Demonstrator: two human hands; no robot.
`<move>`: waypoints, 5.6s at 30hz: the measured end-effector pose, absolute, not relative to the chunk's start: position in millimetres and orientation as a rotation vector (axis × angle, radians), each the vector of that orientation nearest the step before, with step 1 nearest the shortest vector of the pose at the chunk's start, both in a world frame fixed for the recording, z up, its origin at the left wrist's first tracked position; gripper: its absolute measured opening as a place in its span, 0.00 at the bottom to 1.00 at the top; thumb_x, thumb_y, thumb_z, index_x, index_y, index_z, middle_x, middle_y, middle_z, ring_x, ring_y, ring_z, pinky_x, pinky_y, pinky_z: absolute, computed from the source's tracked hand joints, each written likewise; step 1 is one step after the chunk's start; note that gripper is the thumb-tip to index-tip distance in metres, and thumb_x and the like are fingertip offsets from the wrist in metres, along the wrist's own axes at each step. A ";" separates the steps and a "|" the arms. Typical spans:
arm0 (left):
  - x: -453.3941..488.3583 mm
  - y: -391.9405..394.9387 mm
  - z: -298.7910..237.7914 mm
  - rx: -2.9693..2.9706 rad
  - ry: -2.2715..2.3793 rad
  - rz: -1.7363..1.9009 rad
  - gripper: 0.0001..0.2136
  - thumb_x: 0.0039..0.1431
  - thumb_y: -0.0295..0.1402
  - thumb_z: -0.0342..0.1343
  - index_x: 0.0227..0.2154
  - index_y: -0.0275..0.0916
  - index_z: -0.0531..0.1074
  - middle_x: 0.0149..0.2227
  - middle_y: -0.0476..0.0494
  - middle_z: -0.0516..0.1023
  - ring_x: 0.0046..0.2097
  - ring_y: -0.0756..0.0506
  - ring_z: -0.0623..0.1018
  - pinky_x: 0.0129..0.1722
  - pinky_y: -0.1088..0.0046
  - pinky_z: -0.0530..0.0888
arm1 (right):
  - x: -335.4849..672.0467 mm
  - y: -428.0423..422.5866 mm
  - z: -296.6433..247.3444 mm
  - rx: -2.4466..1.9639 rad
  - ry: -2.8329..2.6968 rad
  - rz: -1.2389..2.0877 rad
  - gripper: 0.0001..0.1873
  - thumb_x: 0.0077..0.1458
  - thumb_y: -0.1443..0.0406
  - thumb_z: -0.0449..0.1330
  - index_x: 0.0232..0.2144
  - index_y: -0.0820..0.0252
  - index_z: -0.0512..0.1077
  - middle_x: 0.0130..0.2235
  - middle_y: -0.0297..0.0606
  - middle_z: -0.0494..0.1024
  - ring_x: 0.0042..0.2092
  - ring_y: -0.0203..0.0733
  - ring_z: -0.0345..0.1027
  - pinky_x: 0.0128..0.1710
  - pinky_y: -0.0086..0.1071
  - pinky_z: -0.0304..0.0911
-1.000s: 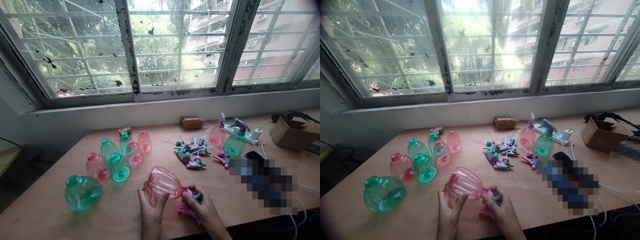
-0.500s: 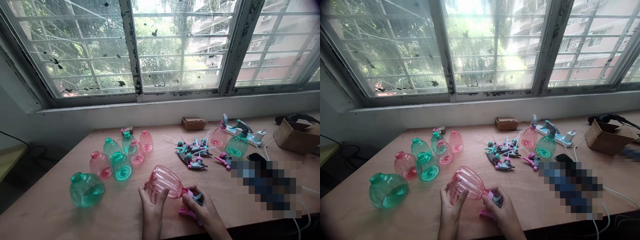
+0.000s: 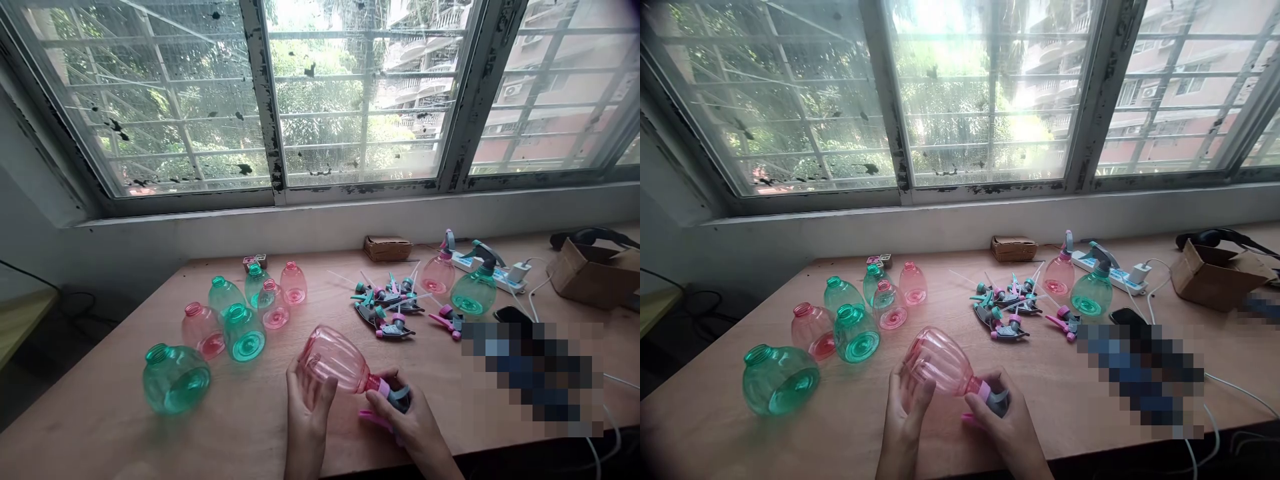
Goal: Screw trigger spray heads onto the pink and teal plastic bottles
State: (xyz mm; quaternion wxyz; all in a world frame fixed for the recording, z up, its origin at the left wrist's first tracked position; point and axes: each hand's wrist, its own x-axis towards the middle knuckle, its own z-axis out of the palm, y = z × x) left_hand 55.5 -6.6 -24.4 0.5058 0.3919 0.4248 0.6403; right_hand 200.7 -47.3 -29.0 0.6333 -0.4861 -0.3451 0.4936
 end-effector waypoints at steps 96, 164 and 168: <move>0.5 -11.1 -25.1 1.209 0.892 1.203 0.37 0.51 0.50 0.67 0.62 0.44 0.65 0.66 0.37 0.68 0.66 0.35 0.68 0.65 0.61 0.66 | 215.8 -44.8 -27.0 -0.958 -0.830 1.413 0.21 0.50 0.51 0.71 0.32 0.59 0.69 0.22 0.28 0.76 0.19 0.33 0.68 0.25 0.32 0.71; 8.5 -18.3 -19.0 1.268 1.009 1.196 0.52 0.41 0.45 0.74 0.69 0.49 0.54 0.69 0.41 0.64 0.69 0.33 0.61 0.70 0.56 0.56 | 210.9 -47.5 -23.3 -0.982 -0.868 1.339 0.22 0.49 0.49 0.71 0.32 0.60 0.71 0.22 0.29 0.75 0.21 0.34 0.67 0.28 0.34 0.71; 6.9 -15.8 -17.2 1.201 1.011 1.165 0.51 0.43 0.49 0.72 0.68 0.40 0.56 0.66 0.33 0.69 0.66 0.30 0.68 0.66 0.54 0.65 | 210.4 -48.1 -24.7 -0.976 -0.891 1.357 0.21 0.49 0.50 0.71 0.32 0.60 0.71 0.22 0.29 0.74 0.22 0.35 0.68 0.28 0.35 0.71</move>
